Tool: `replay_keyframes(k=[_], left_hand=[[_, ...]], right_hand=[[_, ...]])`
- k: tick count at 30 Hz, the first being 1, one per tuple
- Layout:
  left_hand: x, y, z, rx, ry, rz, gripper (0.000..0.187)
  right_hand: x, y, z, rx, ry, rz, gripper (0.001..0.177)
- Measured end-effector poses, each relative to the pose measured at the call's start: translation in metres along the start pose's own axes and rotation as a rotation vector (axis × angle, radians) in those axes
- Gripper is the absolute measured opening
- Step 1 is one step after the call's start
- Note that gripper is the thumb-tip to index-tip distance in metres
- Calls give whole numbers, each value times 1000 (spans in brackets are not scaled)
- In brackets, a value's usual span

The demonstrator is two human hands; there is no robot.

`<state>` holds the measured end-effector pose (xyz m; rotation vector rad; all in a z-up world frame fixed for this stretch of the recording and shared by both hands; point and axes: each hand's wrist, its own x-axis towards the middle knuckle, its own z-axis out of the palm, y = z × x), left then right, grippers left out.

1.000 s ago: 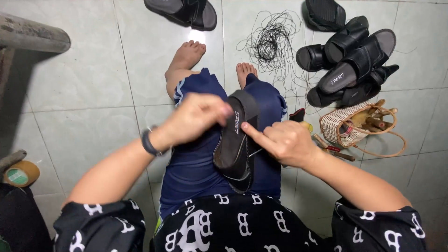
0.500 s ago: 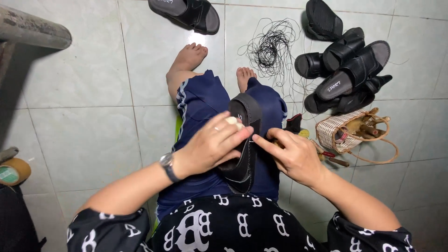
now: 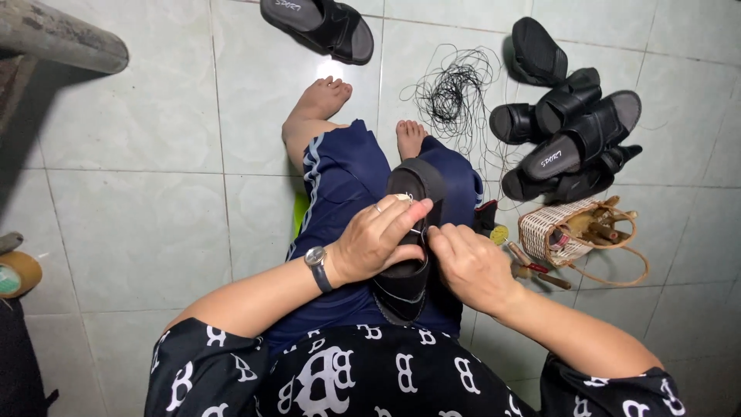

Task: Hand-sewing the sole of a black sandal to repair it.

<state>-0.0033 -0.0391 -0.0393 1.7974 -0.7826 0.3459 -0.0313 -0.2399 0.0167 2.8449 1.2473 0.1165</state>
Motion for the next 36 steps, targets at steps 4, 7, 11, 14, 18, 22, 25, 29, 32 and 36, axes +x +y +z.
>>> replay_keyframes(k=[4,7,11,14,18,22,25,29,32,36], left_hand=[[-6,10,-22,120,-113,-159,45],[-5,22,-42,-367,-150,-488,16],[6,37,-44,-1176,-61,-710,11],[-6,22,-25,-773,-35,-727,14],[-5,21,-11,-593,-136,-747,28],[-2,28,-15,-604,-224,-772,39],[-5,27,-17,-646,-103,-842,31],[4,35,-28,-567,-98,-733,24],[-5,29,-30,-177,-339,-423,40],[7,35,-33,-130,-285,-456,38]], right_hand=[[-2,2,-3,174,11,75,23],[-6,1,-8,267,1,130,23],[0,-3,-5,408,114,177,24],[1,-14,-2,458,204,267,24],[2,-8,-12,434,241,249,26],[-8,-1,-16,336,193,220,26],[-8,9,-38,248,7,196,36],[-32,40,-79,125,-712,412,74],[-41,43,-81,236,-616,267,76],[-1,6,-50,1094,-169,173,38]])
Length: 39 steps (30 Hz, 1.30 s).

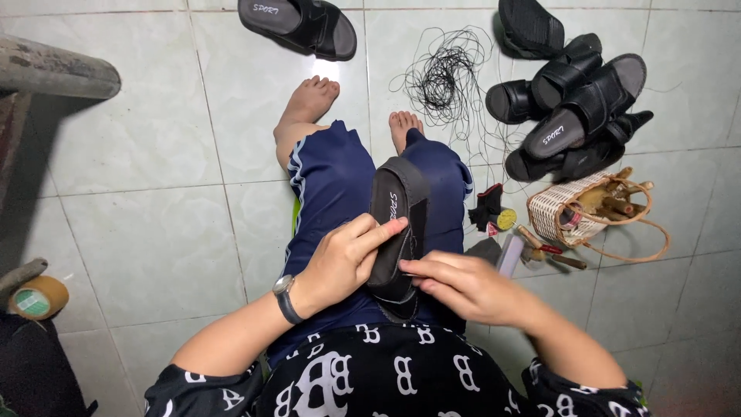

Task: Hand-sewing the sole of a black sandal to repair it.

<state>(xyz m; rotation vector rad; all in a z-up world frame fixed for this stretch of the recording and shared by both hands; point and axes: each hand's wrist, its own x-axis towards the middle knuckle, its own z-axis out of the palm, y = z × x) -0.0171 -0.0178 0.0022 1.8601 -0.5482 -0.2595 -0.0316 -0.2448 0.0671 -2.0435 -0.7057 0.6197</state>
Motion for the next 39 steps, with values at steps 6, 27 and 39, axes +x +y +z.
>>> replay_keyframes(k=[6,27,39], left_hand=[[-8,1,2,32,18,-9,32],[-21,-22,-54,853,450,145,29],[25,-3,-35,-912,-259,-92,27]], right_hand=[[-6,26,31,46,481,91,8],[-44,18,-15,642,1097,86,28],[23,32,2,-770,379,-296,33]])
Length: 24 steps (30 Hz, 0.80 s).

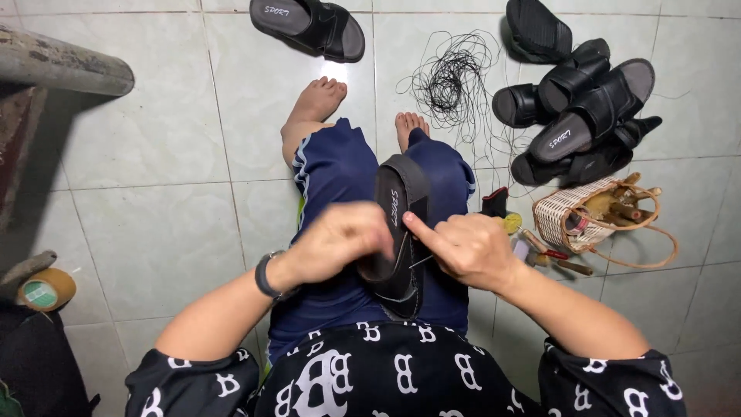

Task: Hand-sewing the sole of a black sandal to repair it.

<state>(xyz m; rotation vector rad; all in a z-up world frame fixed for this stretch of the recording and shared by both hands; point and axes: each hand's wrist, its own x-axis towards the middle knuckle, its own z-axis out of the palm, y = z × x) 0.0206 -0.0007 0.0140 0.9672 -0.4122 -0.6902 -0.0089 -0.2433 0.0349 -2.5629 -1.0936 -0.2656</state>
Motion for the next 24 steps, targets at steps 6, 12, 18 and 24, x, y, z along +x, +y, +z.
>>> replay_keyframes(k=[6,12,18,24], left_hand=[[-13,-18,-48,155,423,-140,27],[-18,7,-23,1368,467,253,32],[-6,-39,12,1062,245,501,46],[4,-52,12,1005,245,631,41]], right_hand=[[-3,9,-4,230,-96,121,30],[-37,7,2,179,-182,194,38],[-26,5,-5,119,-170,162,37],[-19,3,-14,-50,-187,79,37]])
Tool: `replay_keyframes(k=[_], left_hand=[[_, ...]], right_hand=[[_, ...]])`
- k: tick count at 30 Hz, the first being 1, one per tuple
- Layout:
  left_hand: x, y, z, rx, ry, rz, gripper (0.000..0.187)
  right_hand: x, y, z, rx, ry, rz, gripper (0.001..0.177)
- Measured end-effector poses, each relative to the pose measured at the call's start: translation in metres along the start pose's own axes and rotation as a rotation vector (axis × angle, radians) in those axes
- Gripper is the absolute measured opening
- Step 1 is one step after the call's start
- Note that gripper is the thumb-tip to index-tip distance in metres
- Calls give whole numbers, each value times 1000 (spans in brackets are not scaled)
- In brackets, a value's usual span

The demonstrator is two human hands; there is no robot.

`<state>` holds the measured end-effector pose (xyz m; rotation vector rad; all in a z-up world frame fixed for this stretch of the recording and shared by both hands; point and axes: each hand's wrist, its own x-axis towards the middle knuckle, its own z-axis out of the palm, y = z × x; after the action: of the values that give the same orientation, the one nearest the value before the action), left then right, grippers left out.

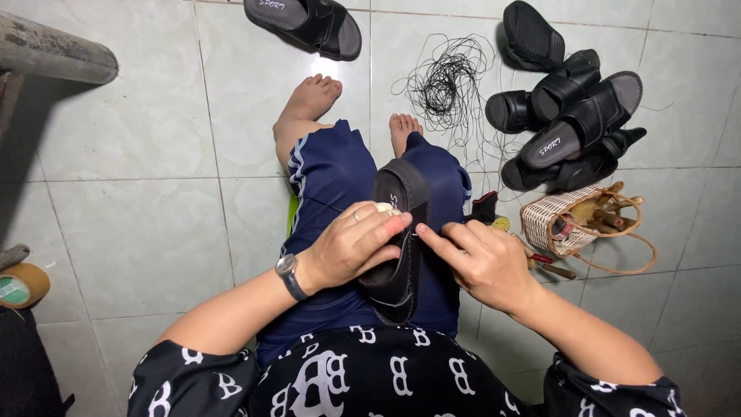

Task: Hand-sewing the sole of a black sandal to repair it.

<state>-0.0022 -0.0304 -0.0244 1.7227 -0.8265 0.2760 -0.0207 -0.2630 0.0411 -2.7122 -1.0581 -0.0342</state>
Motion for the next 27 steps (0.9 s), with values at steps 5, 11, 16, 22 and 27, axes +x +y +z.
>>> replay_keyframes(k=[5,11,16,22,27], left_hand=[[5,1,2,-44,59,21,36],[10,0,-3,-70,72,25,35],[11,0,5,-57,80,46,34],[8,-4,16,0,121,95,37],[7,-4,27,49,158,113,43]], right_hand=[[6,8,-6,57,-68,-31,40],[11,5,-7,-17,-65,-35,41],[5,-4,-9,-276,-71,-103,33],[-1,-3,21,-308,-11,-184,34],[-10,2,47,-216,46,-164,28]])
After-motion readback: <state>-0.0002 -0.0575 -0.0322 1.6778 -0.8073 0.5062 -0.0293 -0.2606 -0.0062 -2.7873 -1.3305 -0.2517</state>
